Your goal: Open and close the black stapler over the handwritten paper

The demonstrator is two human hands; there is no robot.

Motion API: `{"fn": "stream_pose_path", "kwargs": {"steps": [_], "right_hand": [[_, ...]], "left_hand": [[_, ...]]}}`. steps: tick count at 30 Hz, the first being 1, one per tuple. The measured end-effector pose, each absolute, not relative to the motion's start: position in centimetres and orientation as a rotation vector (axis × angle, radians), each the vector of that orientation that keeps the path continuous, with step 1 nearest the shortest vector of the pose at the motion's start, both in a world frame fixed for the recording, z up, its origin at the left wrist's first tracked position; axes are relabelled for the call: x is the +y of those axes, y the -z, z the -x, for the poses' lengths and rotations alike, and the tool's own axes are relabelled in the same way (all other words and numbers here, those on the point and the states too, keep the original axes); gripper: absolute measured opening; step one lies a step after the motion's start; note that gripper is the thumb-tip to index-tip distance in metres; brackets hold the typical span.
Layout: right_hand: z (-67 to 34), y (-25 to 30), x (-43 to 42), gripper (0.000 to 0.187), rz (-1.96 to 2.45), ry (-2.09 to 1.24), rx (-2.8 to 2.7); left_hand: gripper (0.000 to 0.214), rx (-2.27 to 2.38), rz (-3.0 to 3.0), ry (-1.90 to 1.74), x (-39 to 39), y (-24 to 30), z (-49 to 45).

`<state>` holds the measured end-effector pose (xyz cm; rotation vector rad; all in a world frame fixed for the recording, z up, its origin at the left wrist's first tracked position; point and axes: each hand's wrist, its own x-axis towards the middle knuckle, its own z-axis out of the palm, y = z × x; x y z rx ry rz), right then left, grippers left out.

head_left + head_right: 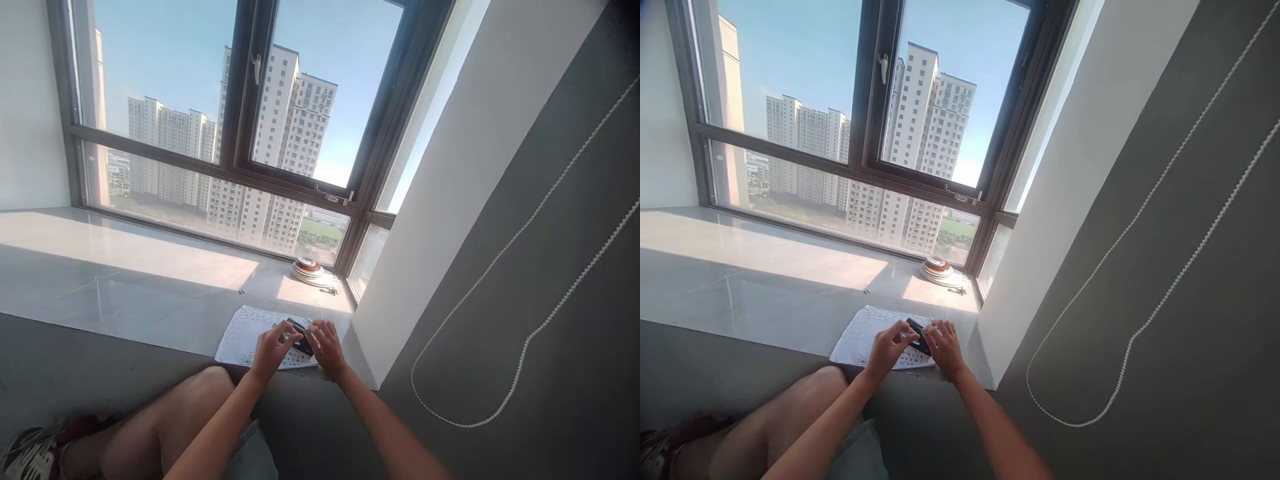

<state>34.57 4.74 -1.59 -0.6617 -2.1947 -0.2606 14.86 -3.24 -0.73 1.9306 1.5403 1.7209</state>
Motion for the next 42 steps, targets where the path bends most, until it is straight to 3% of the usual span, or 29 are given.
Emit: {"fn": "stream_pose_path", "kwargs": {"steps": [6,12,19,27,31,35,38,42], "right_hand": [[-36.5,1.1,10.6,0.032,1.215,-0.026,-1.838],[-37.3,1.6,13.6,0.033,1.782,0.071,-2.037],[-36.9,1.4,12.3,0.042,1.830,0.099,-2.097],[-38.3,3.0,8.8,0.022,1.876,0.233,-2.093],[-38.2,2.6,8.7,0.019,1.880,0.179,-2.073],[-37.9,2.0,8.8,0.017,1.882,0.150,-2.056],[-37.8,1.7,8.7,0.019,1.880,0.128,-2.059],[-37.7,1.5,8.5,0.021,1.886,0.099,-2.058]], "left_hand": [[0.033,1.600,-1.860,-1.745,-2.9,1.3,-14.3],[0.035,1.598,-1.833,-1.729,-2.5,1.2,-14.3],[0.037,1.659,-1.830,-1.749,-3.1,0.6,-13.7],[0.027,2.077,-1.690,-1.804,1.6,-2.8,-9.1],[0.017,2.462,-1.753,-1.555,6.0,-2.8,-4.4],[0.033,2.648,-1.545,-1.139,8.6,0.0,-0.2],[0.049,2.607,-1.713,-0.961,9.7,1.6,1.4],[0.052,2.541,-1.802,-0.662,10.3,2.2,1.7]]}}
